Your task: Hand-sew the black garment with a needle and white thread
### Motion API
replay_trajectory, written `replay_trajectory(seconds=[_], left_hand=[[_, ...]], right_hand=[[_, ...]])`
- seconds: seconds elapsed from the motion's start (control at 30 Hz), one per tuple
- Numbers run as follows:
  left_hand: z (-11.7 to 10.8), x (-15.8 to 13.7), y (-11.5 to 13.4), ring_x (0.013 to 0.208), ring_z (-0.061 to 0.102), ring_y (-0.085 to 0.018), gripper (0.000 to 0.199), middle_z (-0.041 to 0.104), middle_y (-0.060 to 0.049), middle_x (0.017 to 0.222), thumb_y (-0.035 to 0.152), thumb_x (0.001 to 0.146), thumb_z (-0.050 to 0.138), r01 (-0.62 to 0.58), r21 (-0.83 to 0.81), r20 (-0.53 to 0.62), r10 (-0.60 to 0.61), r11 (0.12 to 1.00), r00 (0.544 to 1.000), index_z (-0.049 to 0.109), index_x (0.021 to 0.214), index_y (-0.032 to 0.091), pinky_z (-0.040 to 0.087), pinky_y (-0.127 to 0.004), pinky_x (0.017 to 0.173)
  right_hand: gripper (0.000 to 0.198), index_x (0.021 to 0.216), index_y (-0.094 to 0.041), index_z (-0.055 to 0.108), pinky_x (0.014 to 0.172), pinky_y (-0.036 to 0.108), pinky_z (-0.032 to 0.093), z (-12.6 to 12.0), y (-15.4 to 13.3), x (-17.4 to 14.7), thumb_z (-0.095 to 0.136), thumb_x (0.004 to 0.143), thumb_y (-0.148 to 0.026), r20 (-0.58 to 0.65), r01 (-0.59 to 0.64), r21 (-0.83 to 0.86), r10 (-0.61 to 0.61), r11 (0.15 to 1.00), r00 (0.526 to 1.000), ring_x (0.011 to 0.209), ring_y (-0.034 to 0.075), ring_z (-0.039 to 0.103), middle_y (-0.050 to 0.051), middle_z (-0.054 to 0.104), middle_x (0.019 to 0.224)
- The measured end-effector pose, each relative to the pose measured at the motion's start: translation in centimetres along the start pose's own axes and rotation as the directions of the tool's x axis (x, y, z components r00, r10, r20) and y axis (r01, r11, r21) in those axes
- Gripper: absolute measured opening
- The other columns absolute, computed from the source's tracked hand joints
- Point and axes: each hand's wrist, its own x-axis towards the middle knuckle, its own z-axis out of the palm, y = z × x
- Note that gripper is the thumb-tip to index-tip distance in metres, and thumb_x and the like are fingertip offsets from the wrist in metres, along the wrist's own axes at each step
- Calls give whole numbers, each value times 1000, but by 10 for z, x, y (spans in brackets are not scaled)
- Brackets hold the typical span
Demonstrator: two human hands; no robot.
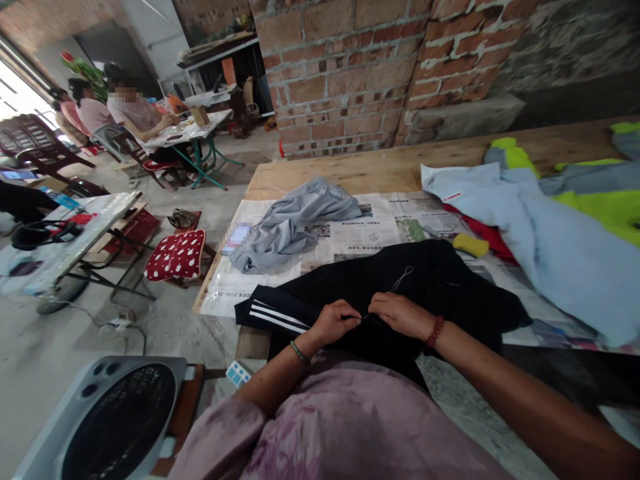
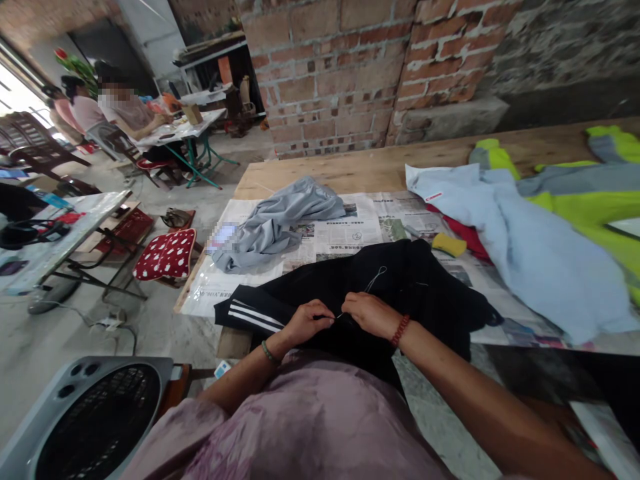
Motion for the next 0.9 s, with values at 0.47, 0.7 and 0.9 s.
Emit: replay_trajectory(seconds=[0.47, 0.7, 0.9], left_hand=[[-2, -1, 3, 76, 57, -12, 11, 63, -3, 78, 15, 73, 61, -11, -14, 44, 11, 1000, 999, 70, 79, 17, 45, -23, 75], [-2, -1, 1, 76, 58, -12, 11, 64, -3, 79, 14, 72, 61, -10, -30, 38, 11, 999, 999, 69, 79, 17, 45, -24, 74], [-1, -1, -1, 77, 58, -12, 11, 63, -2, 80, 16, 73, 61, -1, -42, 46, 3, 999, 999, 69, 80, 18, 45, -24, 75]], right_hand=[[30, 86, -19, 64, 67, 23, 43, 7, 2, 1, 36, 80, -8, 27, 33, 45, -34, 998, 999, 73, 12, 53, 5, 56, 81], [29, 85, -19, 64, 67, 23, 43, 5, 4, 4, 36, 80, -10, 9, 35, 33, -35, 999, 999, 73, 12, 53, 5, 56, 82], [31, 84, -18, 63, 65, 22, 42, 9, 1, 5, 35, 80, -8, 26, 61, 70, -63, 996, 998, 72, 11, 53, 5, 55, 81]])
